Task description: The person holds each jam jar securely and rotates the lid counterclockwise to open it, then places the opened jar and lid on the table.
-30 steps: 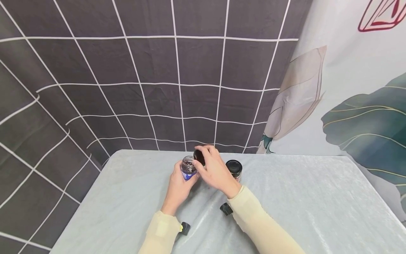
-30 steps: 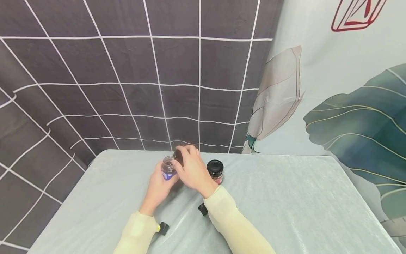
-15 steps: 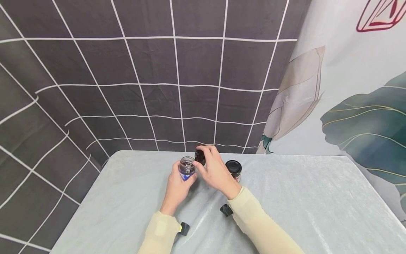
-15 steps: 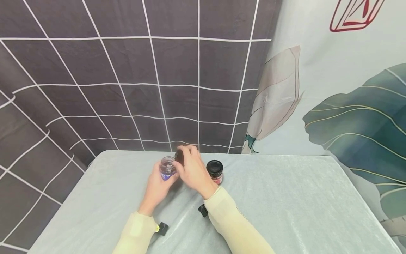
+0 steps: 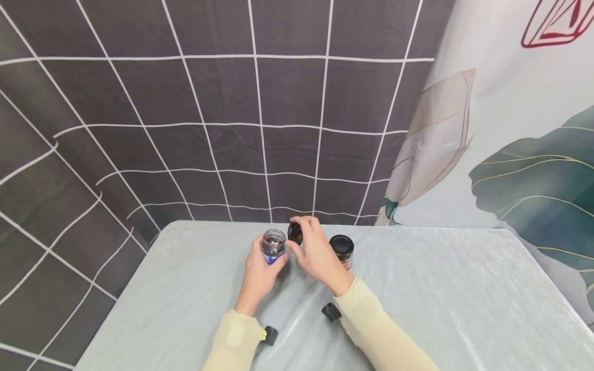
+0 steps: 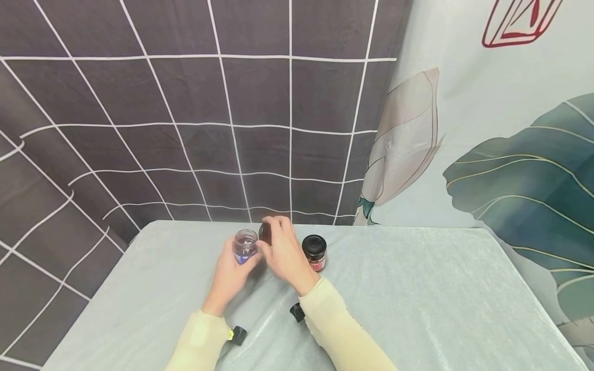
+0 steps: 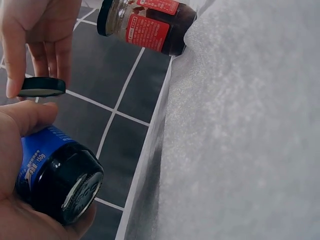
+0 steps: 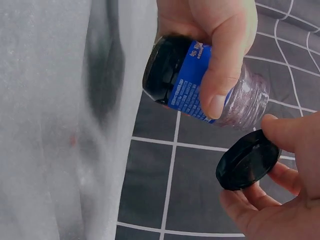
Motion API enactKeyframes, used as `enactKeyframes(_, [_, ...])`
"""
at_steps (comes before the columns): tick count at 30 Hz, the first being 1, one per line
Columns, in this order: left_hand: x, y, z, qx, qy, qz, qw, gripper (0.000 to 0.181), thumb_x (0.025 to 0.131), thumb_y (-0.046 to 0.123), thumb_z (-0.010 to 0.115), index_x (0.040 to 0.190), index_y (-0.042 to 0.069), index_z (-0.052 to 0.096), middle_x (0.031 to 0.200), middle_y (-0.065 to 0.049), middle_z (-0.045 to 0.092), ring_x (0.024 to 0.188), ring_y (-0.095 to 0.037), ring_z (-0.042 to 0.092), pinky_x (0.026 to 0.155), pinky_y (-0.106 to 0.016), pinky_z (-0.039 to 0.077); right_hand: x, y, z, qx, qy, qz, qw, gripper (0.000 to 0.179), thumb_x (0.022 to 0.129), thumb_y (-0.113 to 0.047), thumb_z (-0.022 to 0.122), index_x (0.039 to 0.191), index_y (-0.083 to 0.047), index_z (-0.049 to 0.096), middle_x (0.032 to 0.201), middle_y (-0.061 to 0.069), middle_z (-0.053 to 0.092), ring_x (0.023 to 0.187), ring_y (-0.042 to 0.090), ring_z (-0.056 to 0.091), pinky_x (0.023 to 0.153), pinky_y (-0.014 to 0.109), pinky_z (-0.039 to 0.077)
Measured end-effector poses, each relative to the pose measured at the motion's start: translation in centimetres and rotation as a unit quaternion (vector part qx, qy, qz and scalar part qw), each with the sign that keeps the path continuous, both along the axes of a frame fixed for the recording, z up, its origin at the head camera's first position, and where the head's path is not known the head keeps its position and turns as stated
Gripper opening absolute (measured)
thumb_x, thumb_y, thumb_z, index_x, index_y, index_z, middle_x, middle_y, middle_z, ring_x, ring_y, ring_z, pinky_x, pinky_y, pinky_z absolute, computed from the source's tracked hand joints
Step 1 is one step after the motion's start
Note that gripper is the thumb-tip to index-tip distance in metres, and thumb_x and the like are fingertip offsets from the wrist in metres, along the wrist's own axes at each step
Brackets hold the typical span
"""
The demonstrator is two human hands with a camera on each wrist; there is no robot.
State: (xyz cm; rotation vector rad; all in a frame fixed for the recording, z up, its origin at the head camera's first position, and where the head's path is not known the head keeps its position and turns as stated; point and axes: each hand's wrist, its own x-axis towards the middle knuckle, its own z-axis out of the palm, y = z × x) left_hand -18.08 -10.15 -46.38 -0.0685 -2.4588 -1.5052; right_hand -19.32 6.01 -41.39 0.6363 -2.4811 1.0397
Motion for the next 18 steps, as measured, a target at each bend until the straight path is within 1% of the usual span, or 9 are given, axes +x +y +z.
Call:
enactKeyframes(6, [-0.1, 0.1, -0.1, 0.000, 0.008, 0.000, 1.0000, 0.072, 0.084, 0.025, 0.079, 0.140, -0.002, 0.043, 0.129, -0.022, 0.060, 0.119, -0.037, 0.058, 0.103, -0.053, 0.043, 0.4, 0.1, -0.6, -0.006, -0.012, -0.007, 0.9999, 0.049, 0.093, -0.014, 0.072, 0.135, -0.001, 0.051, 0.131, 0.019, 0.050, 0.118, 0.031, 0.055, 0.096, 0.046, 0.048])
enactKeyframes(12, [0.0, 0.0, 0.0, 0.011, 0.010, 0.002, 0.9999, 0.072, 0.084, 0.025, 0.080, 0.140, -0.003, 0.044, 0.131, -0.022, 0.058, 0.122, -0.037, 0.056, 0.106, -0.053, 0.040, 0.8, 0.2, -1.3, -0.017, 0.001, -0.017, 0.9997, 0.049, 0.090, -0.012, 0.076, 0.132, -0.001, 0.052, 0.128, 0.020, 0.052, 0.117, 0.032, 0.056, 0.096, 0.046, 0.048])
enactKeyframes(18, [0.0, 0.0, 0.0, 0.011, 0.014, 0.007, 0.9998, 0.075, 0.083, 0.027, 0.082, 0.140, -0.002, 0.044, 0.131, -0.021, 0.055, 0.124, -0.037, 0.054, 0.108, -0.053, 0.039, 0.9, 0.1, -1.9, -0.027, 0.008, -0.013, 0.9995, 0.052, 0.089, -0.011, 0.077, 0.132, 0.002, 0.053, 0.129, 0.020, 0.054, 0.116, 0.031, 0.056, 0.099, 0.045, 0.047])
